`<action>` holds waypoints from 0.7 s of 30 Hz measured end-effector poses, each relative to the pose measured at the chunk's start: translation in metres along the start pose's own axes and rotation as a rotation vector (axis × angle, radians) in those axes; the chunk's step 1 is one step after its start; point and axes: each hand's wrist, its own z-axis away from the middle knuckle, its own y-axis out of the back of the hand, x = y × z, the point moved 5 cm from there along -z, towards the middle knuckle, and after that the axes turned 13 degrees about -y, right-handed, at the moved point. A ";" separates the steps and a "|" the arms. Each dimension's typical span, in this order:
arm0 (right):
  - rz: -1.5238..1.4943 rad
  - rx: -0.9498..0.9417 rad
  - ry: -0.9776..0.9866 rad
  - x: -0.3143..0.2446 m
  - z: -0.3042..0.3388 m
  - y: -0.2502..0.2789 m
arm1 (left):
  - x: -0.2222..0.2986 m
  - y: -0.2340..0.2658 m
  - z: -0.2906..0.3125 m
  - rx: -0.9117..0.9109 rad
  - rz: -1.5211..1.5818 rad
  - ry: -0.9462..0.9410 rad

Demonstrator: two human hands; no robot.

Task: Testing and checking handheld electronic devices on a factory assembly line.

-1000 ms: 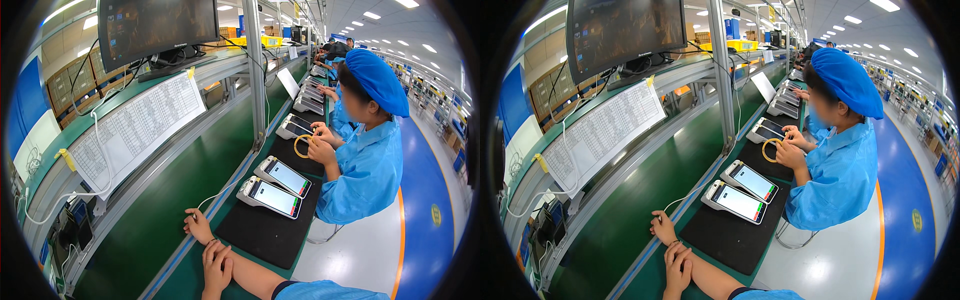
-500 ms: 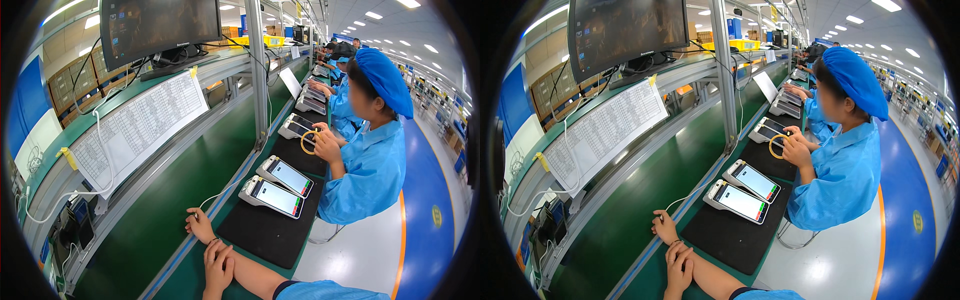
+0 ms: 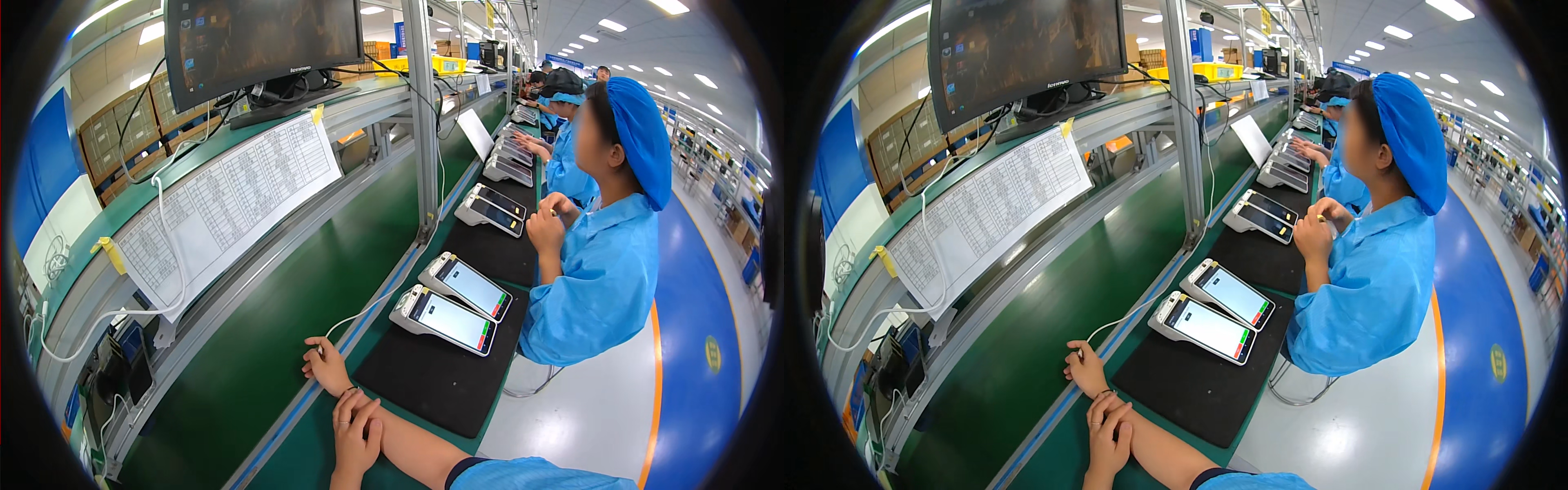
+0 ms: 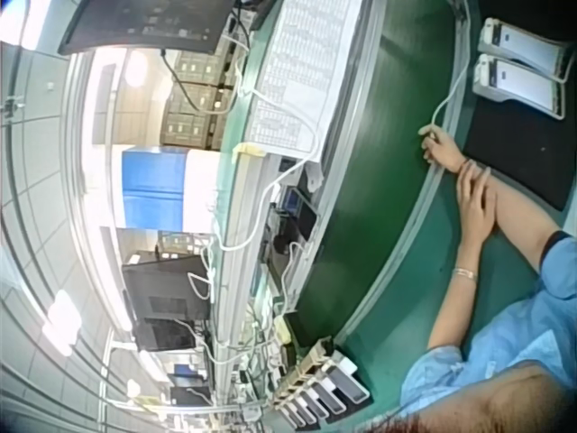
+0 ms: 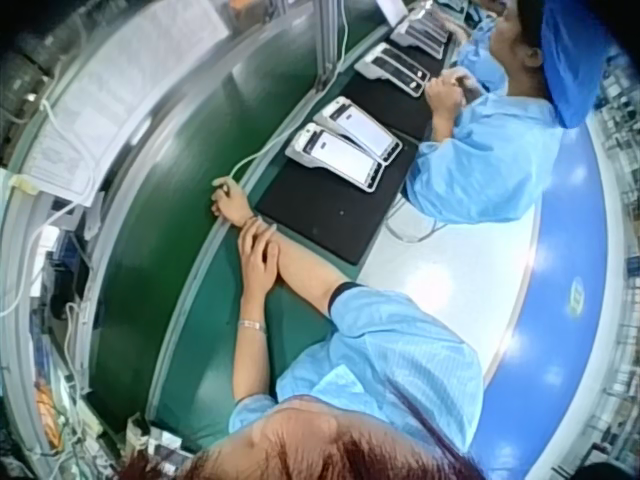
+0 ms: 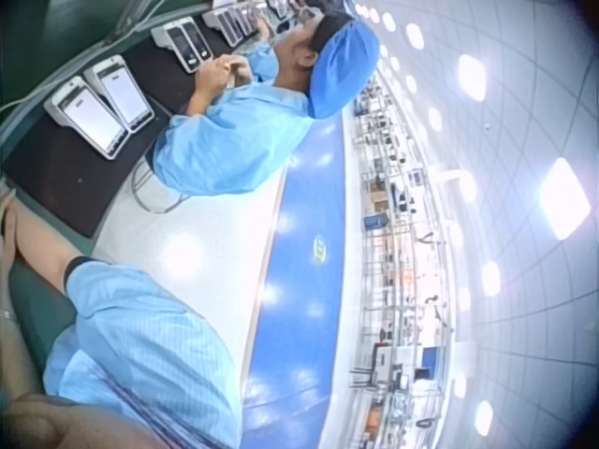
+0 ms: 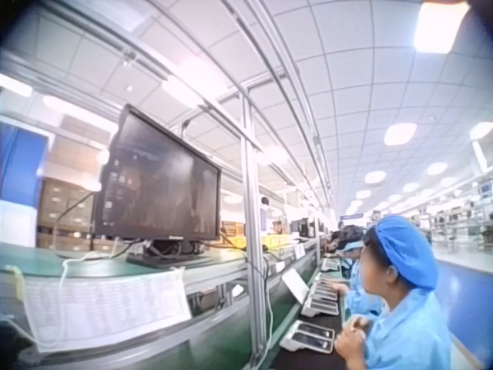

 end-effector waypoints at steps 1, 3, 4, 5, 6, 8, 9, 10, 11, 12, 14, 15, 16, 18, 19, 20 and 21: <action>0.000 0.000 0.001 -0.001 0.000 0.000 | 0.000 0.000 0.000 0.000 0.000 -0.001; 0.033 0.015 -0.002 0.000 0.001 0.001 | -0.001 -0.001 0.001 -0.007 -0.017 0.008; 0.034 0.015 -0.003 0.002 0.000 0.001 | 0.000 -0.002 0.001 -0.006 -0.017 0.009; 0.007 0.009 0.009 0.002 -0.001 0.001 | 0.000 -0.001 0.001 0.000 -0.009 0.007; -0.021 0.003 0.022 0.003 -0.003 0.001 | 0.000 0.000 0.000 0.005 -0.001 0.002; -0.008 0.011 0.020 0.005 -0.004 0.001 | 0.000 0.000 -0.001 0.000 -0.009 0.006; 0.005 0.018 0.014 0.005 -0.004 0.001 | 0.000 -0.001 0.000 -0.005 -0.018 0.014; 0.004 0.017 0.016 0.005 -0.004 0.001 | 0.000 -0.001 0.001 -0.001 -0.020 0.013; 0.006 0.014 0.018 0.005 -0.004 0.001 | -0.001 0.000 0.001 0.002 -0.015 0.009; -0.003 0.013 0.015 0.005 -0.004 0.001 | -0.002 0.000 0.001 0.005 -0.008 0.002; -0.011 0.010 0.019 0.005 -0.005 0.001 | -0.001 -0.002 0.001 0.006 0.008 0.009; -0.014 0.007 0.014 0.007 -0.004 0.001 | -0.001 -0.002 0.002 0.003 0.027 0.026; -0.016 0.005 0.010 0.007 -0.004 0.001 | 0.000 -0.002 0.001 0.006 0.025 0.025; -0.019 -0.003 0.005 0.007 -0.005 0.001 | -0.001 -0.001 0.000 0.010 0.036 0.029; -0.023 -0.009 -0.002 0.006 -0.005 0.001 | -0.002 -0.001 0.000 0.012 0.035 0.027; -0.022 -0.011 0.001 0.005 -0.005 0.001 | -0.002 -0.002 0.000 0.011 0.015 0.012; -0.015 -0.008 -0.009 0.005 -0.005 0.000 | -0.002 -0.002 0.001 0.011 -0.008 0.002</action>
